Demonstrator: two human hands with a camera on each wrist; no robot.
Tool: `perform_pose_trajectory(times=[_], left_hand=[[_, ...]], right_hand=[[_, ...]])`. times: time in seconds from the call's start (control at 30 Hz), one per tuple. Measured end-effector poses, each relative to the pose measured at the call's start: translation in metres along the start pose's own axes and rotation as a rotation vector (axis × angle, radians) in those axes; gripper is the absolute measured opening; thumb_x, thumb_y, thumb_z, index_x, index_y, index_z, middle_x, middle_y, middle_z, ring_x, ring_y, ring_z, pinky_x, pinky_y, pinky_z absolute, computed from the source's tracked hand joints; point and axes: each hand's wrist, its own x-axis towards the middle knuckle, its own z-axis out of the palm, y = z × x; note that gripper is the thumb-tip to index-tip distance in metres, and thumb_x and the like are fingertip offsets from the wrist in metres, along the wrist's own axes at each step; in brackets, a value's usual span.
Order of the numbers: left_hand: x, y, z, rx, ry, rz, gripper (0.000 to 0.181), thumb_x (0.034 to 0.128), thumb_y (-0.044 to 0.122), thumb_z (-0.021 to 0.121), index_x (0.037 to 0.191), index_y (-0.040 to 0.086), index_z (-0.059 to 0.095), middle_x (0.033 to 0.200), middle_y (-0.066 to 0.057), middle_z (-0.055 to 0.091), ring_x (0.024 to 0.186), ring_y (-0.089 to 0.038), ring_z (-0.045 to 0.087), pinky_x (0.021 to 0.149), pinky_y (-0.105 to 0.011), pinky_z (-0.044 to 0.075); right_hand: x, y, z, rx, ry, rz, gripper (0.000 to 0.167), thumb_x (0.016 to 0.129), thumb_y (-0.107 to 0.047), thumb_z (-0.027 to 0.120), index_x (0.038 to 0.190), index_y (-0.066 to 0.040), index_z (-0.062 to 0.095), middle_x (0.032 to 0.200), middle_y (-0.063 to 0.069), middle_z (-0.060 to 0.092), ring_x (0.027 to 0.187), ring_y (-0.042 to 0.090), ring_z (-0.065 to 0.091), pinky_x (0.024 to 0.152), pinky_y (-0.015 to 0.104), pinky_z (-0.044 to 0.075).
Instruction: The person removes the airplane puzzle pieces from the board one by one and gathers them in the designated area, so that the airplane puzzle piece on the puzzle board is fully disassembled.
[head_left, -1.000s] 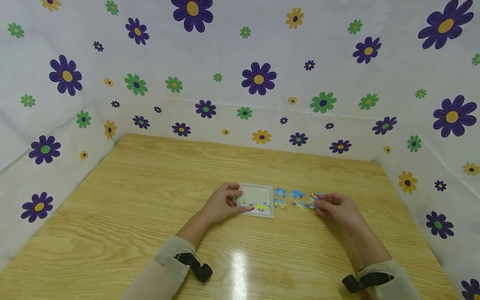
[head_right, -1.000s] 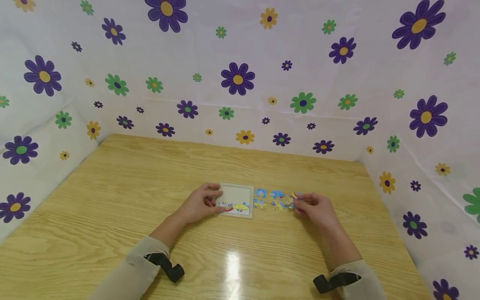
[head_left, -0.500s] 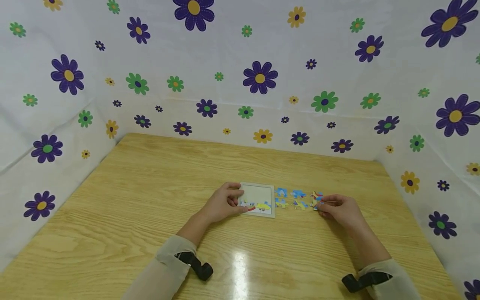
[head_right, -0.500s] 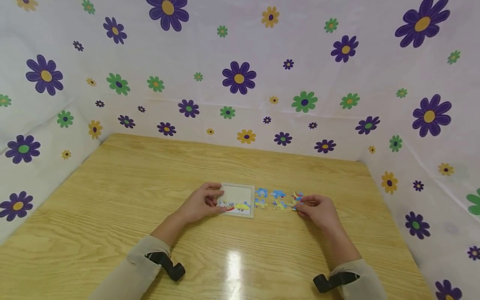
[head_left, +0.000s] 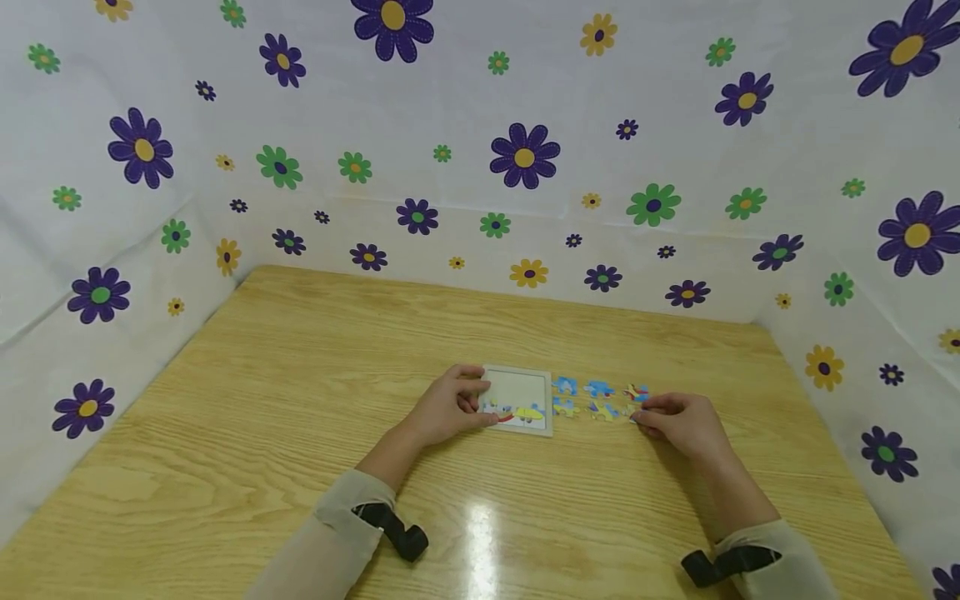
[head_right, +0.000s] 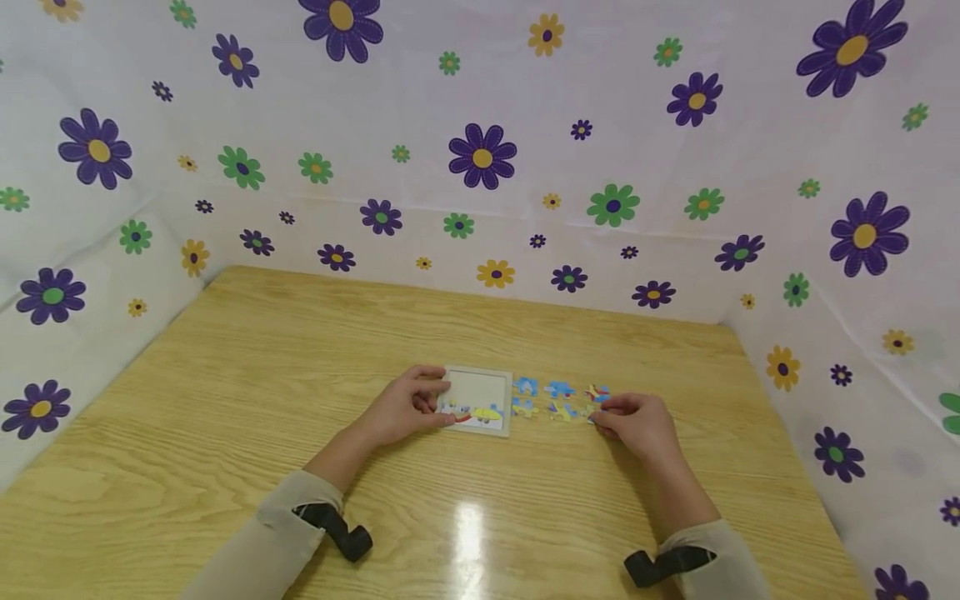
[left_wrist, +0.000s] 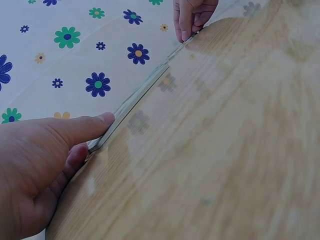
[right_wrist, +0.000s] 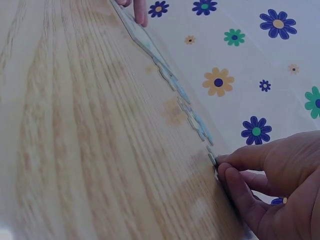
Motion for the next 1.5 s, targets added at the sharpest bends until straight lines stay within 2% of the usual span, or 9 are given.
perform_pose_trajectory(times=[0.27,0.43,0.57,0.8,0.87,1.0,1.1,1.27,1.5], left_hand=[[-0.001,0.001,0.000,0.012,0.013,-0.007,0.066,0.0825,0.022,0.084,0.139,0.000,0.056,0.129,-0.009,0.058,0.082,-0.011,0.056,0.073,-0.021,0.050],[-0.001,0.003,0.001,0.012,0.016,-0.021,0.060,0.0817,0.021,0.085,0.133,-0.001,0.062,0.143,-0.007,0.050,0.084,-0.011,0.056,0.073,-0.018,0.049],[-0.002,0.004,0.001,0.023,0.021,-0.004,0.058,0.0819,0.019,0.084,0.132,-0.002,0.063,0.146,-0.010,0.049,0.085,-0.011,0.055,0.073,-0.018,0.049],[-0.002,0.003,0.000,-0.010,0.010,-0.004,0.066,0.0810,0.021,0.085,0.136,-0.002,0.058,0.134,-0.011,0.056,0.083,-0.012,0.056,0.073,-0.020,0.049],[-0.001,0.003,0.000,-0.012,0.006,-0.003,0.068,0.0808,0.021,0.085,0.138,0.000,0.056,0.131,-0.010,0.057,0.082,-0.011,0.055,0.073,-0.020,0.049],[-0.001,0.002,-0.001,-0.011,0.006,0.007,0.069,0.0808,0.021,0.085,0.139,0.000,0.054,0.122,-0.011,0.060,0.081,-0.011,0.056,0.072,-0.021,0.050],[-0.002,0.002,-0.001,-0.009,0.010,0.005,0.068,0.0804,0.020,0.086,0.138,0.000,0.056,0.127,-0.010,0.059,0.081,-0.011,0.056,0.072,-0.020,0.050],[-0.002,0.001,-0.001,0.012,0.006,0.004,0.064,0.0802,0.022,0.086,0.134,-0.001,0.060,0.145,-0.009,0.048,0.083,-0.010,0.055,0.073,-0.019,0.049],[-0.003,0.002,-0.001,0.012,0.004,0.009,0.065,0.0794,0.021,0.087,0.134,-0.002,0.061,0.147,-0.009,0.046,0.084,-0.011,0.055,0.073,-0.019,0.049]], right_hand=[[0.001,-0.001,-0.001,0.015,-0.022,-0.015,0.038,0.090,-0.009,0.074,0.118,0.014,0.061,0.089,0.000,0.071,0.075,0.003,0.068,0.069,0.021,0.058],[-0.001,-0.003,0.000,0.005,-0.011,-0.027,0.041,0.090,-0.010,0.074,0.121,0.014,0.061,0.089,0.000,0.072,0.075,0.001,0.067,0.070,0.020,0.058],[-0.002,-0.007,0.002,-0.017,-0.010,-0.056,0.043,0.089,-0.013,0.075,0.122,0.012,0.062,0.093,0.003,0.073,0.074,-0.001,0.066,0.069,0.020,0.057],[-0.005,-0.012,0.008,-0.015,-0.036,-0.055,0.045,0.090,-0.016,0.075,0.124,0.011,0.062,0.122,0.021,0.067,0.079,0.000,0.066,0.073,0.022,0.058],[-0.006,-0.014,0.010,-0.008,-0.043,-0.058,0.044,0.091,-0.015,0.074,0.124,0.011,0.062,0.123,0.023,0.066,0.080,0.001,0.067,0.074,0.022,0.058],[-0.006,-0.017,0.013,0.003,-0.059,-0.065,0.044,0.092,-0.016,0.074,0.124,0.011,0.062,0.118,0.019,0.067,0.082,0.003,0.067,0.075,0.023,0.059],[-0.006,-0.018,0.018,0.025,-0.083,-0.081,0.044,0.092,-0.017,0.073,0.124,0.011,0.062,0.116,0.017,0.068,0.083,0.004,0.068,0.076,0.023,0.059],[-0.005,-0.023,0.024,0.066,-0.121,-0.094,0.041,0.092,-0.013,0.072,0.124,0.011,0.062,0.111,0.016,0.069,0.085,0.007,0.070,0.078,0.025,0.059],[-0.002,-0.033,0.028,0.070,-0.148,-0.091,0.043,0.095,-0.015,0.069,0.129,0.010,0.058,0.113,0.016,0.067,0.090,0.011,0.070,0.082,0.025,0.059]])
